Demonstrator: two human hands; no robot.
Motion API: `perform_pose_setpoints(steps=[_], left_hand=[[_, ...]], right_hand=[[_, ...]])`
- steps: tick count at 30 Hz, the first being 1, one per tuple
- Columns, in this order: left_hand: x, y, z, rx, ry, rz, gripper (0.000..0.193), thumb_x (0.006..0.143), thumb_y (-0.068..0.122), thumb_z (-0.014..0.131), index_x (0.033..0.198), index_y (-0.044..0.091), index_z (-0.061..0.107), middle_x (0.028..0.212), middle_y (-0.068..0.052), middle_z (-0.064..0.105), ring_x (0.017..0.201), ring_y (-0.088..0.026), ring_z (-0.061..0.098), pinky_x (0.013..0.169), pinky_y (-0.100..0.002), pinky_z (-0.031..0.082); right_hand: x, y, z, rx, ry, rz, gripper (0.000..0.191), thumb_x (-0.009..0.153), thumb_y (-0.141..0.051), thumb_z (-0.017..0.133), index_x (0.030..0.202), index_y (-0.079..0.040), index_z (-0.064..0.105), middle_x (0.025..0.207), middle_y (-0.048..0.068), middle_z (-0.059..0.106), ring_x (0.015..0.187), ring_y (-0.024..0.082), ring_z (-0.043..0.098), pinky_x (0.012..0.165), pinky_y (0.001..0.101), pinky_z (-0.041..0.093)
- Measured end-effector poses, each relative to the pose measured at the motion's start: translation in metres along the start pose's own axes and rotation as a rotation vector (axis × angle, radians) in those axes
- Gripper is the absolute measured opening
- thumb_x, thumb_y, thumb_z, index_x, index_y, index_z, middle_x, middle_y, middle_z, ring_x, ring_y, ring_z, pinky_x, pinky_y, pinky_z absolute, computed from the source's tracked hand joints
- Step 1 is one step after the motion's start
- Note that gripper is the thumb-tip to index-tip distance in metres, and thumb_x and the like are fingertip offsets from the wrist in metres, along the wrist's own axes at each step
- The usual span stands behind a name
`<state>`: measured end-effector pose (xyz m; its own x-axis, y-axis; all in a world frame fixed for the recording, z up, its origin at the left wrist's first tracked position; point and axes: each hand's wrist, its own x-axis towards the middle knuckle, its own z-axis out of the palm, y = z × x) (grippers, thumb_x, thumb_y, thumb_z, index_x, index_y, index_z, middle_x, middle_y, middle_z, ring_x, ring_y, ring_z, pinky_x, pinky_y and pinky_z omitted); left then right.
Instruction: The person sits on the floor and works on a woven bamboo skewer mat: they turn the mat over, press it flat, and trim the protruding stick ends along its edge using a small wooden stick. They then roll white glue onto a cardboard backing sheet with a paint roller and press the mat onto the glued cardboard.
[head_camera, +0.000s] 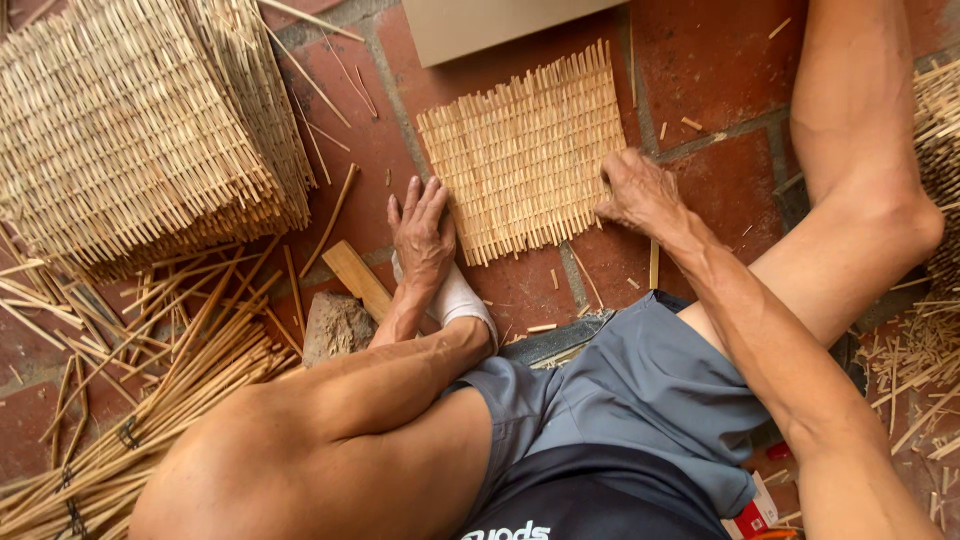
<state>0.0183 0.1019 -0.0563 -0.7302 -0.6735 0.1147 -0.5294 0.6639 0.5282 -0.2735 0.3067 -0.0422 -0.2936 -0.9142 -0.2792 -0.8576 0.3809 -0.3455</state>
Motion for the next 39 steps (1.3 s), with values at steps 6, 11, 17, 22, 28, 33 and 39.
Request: perform_pose_setpoints(steps=[6, 11, 17, 22, 28, 33, 39], left_hand=[[-0.001, -0.001, -0.001, -0.005, -0.002, 0.023, 0.041, 0.097, 0.015, 0.066, 0.137, 0.008, 0.063, 0.146, -0.011, 0.061, 0.146, -0.034, 0.044, 0.124, -0.058, 0.02], [0.0, -0.005, 0.002, -0.059, 0.021, -0.014, 0.042, 0.094, 0.015, 0.065, 0.136, 0.008, 0.062, 0.145, -0.013, 0.061, 0.145, -0.033, 0.046, 0.124, -0.057, 0.022], [0.007, -0.005, -0.003, -0.062, 0.04, -0.038, 0.04, 0.092, 0.014, 0.066, 0.132, 0.01, 0.064, 0.141, -0.011, 0.063, 0.142, -0.031, 0.049, 0.122, -0.055, 0.024], [0.018, 0.0, -0.004, -0.001, 0.027, -0.094, 0.04, 0.089, 0.015, 0.067, 0.129, 0.011, 0.065, 0.138, -0.008, 0.065, 0.139, -0.029, 0.05, 0.12, -0.055, 0.025], [0.023, -0.005, 0.011, 0.033, 0.054, -0.101, 0.042, 0.085, 0.017, 0.069, 0.127, 0.014, 0.066, 0.137, -0.005, 0.066, 0.138, -0.025, 0.051, 0.119, -0.054, 0.028], [0.027, -0.015, 0.027, 0.051, 0.047, -0.108, 0.043, 0.082, 0.021, 0.072, 0.125, 0.017, 0.067, 0.136, -0.004, 0.064, 0.138, -0.024, 0.05, 0.12, -0.054, 0.025], [0.037, -0.023, 0.03, 0.075, -0.081, -0.178, 0.045, 0.082, 0.024, 0.074, 0.126, 0.021, 0.068, 0.138, -0.003, 0.063, 0.138, -0.023, 0.047, 0.122, -0.057, 0.019]], right_hand=[[0.002, 0.007, -0.09, 0.322, 0.169, 0.056, 0.027, 0.089, -0.024, 0.078, 0.11, -0.008, 0.071, 0.101, 0.016, 0.072, 0.092, 0.034, 0.069, 0.079, 0.0448, 0.054], [0.022, 0.093, -0.239, -0.432, 0.948, 0.036, 0.02, 0.093, -0.014, 0.07, 0.109, -0.004, 0.066, 0.101, 0.014, 0.064, 0.087, 0.028, 0.063, 0.074, 0.0411, 0.052], [0.07, 0.173, -0.275, -0.441, 0.768, 0.264, 0.057, 0.083, -0.028, 0.082, 0.123, 0.003, 0.055, 0.1, 0.02, 0.061, 0.085, 0.037, 0.064, 0.066, 0.0525, 0.05], [0.088, 0.2, -0.308, -0.266, 0.732, 0.372, 0.028, 0.106, -0.023, 0.075, 0.107, 0.001, 0.061, 0.085, 0.014, 0.063, 0.074, 0.027, 0.06, 0.065, 0.0454, 0.046], [0.166, 0.212, -0.419, -0.08, 0.39, 0.548, 0.036, 0.094, -0.031, 0.076, 0.117, -0.004, 0.074, 0.07, 0.011, 0.065, 0.058, 0.025, 0.056, 0.051, 0.0427, 0.044], [0.278, 0.195, -0.432, -0.17, 0.219, 0.467, 0.037, 0.088, -0.033, 0.082, 0.112, -0.006, 0.08, 0.082, 0.01, 0.071, 0.07, 0.026, 0.066, 0.068, 0.0438, 0.053], [0.292, 0.179, -0.435, -0.19, 0.202, 0.493, 0.031, 0.094, -0.034, 0.077, 0.112, -0.009, 0.08, 0.09, 0.013, 0.076, 0.075, 0.024, 0.065, 0.07, 0.0441, 0.053]])
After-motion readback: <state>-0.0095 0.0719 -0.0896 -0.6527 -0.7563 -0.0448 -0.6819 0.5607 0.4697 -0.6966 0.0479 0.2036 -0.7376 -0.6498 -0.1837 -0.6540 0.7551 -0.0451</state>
